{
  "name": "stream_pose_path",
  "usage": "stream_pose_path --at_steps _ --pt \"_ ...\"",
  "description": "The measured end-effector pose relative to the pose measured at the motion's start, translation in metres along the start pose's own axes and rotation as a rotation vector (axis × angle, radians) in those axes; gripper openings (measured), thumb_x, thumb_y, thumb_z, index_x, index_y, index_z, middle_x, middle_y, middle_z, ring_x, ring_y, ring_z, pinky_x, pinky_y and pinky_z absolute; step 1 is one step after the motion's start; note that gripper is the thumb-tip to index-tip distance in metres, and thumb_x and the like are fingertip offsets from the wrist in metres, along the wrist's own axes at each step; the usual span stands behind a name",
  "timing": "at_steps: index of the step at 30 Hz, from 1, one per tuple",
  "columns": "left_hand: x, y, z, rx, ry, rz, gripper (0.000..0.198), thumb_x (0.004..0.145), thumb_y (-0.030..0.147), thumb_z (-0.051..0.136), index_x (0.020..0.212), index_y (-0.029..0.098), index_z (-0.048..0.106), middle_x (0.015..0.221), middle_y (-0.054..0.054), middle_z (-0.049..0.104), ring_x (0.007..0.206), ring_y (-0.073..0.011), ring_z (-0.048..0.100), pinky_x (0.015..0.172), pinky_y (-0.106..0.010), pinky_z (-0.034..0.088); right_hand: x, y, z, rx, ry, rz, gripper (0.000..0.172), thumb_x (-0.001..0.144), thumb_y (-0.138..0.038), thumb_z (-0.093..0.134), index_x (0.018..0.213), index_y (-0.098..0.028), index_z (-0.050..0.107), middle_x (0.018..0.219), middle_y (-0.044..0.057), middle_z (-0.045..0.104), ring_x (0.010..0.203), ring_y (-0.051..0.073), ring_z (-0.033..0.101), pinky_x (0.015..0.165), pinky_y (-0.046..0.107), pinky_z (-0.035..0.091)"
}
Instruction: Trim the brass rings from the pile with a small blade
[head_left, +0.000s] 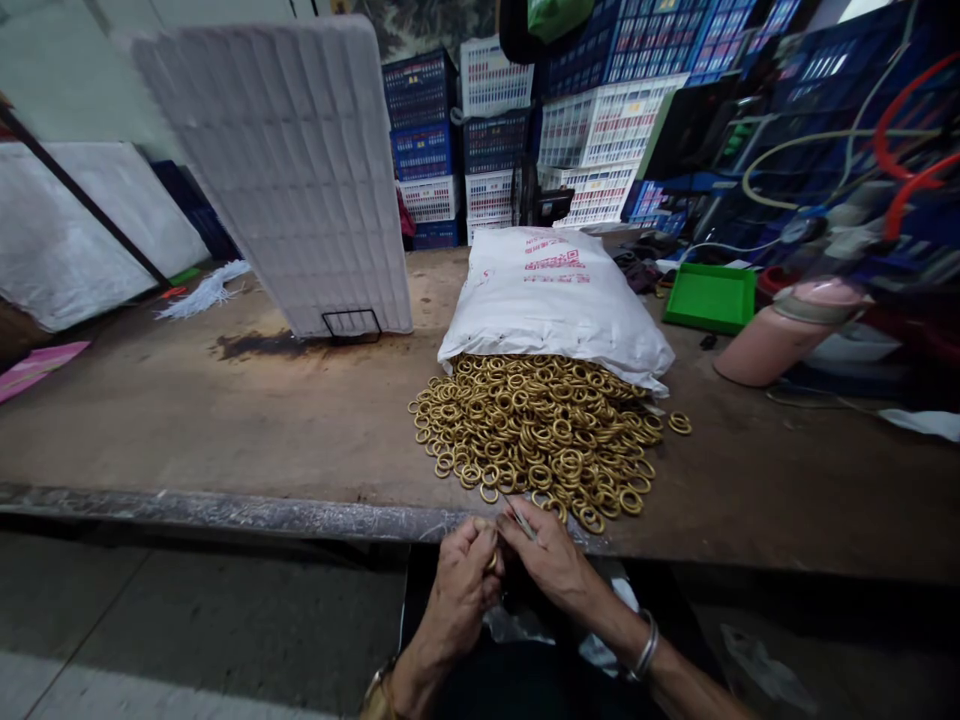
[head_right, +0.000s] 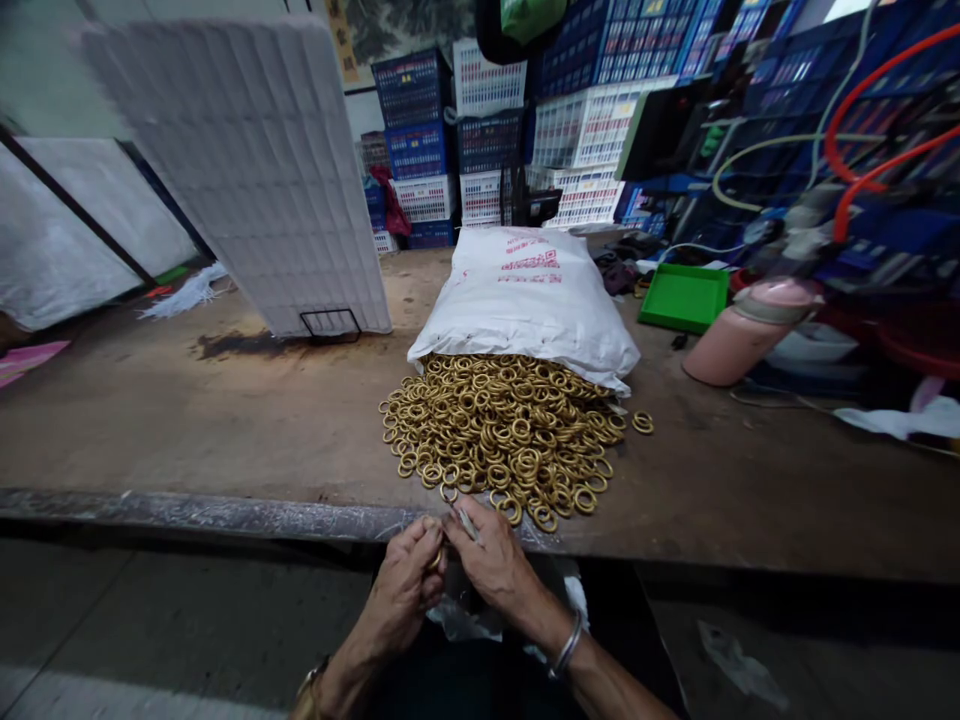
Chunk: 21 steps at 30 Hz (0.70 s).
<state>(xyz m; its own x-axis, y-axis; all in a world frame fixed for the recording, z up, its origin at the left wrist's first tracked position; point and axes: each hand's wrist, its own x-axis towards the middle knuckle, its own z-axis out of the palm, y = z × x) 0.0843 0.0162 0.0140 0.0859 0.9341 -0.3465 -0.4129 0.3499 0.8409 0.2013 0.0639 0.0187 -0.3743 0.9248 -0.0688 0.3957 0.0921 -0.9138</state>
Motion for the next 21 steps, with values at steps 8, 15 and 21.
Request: stream_pose_path --at_steps 8,15,21 --pt "-0.002 0.006 0.002 -0.110 0.000 0.026 0.031 0.077 0.045 0.052 0.070 0.016 0.041 0.054 0.008 0.040 0.037 -0.0001 0.019 0.035 -0.014 0.013 0.002 -0.006 -0.005 0.170 -0.039 0.057 0.025 0.081 -0.035 0.037 0.067 -0.018 0.049 0.056 -0.003 0.050 0.053 0.011 0.046 0.054 0.022 0.037" --pt "-0.001 0.005 0.000 -0.093 0.066 0.072 0.033 0.076 0.046 0.053 0.067 0.019 0.037 0.049 0.010 0.034 0.037 -0.0014 0.020 0.036 -0.015 0.016 -0.005 0.005 0.000 -0.231 -0.027 -0.116 0.014 0.075 -0.017 0.037 0.064 -0.020 0.045 0.058 -0.002 0.050 0.054 0.012 0.045 0.053 0.022 0.033" --pt "0.003 0.004 -0.003 0.002 0.084 0.137 0.033 0.076 0.047 0.051 0.067 0.018 0.037 0.049 0.010 0.030 0.039 -0.0027 0.022 0.039 -0.015 0.019 -0.008 0.007 0.001 -0.388 -0.080 -0.153 0.025 0.064 -0.003 0.035 0.075 -0.020 0.049 0.064 -0.001 0.056 0.059 0.012 0.049 0.057 0.022 0.032"
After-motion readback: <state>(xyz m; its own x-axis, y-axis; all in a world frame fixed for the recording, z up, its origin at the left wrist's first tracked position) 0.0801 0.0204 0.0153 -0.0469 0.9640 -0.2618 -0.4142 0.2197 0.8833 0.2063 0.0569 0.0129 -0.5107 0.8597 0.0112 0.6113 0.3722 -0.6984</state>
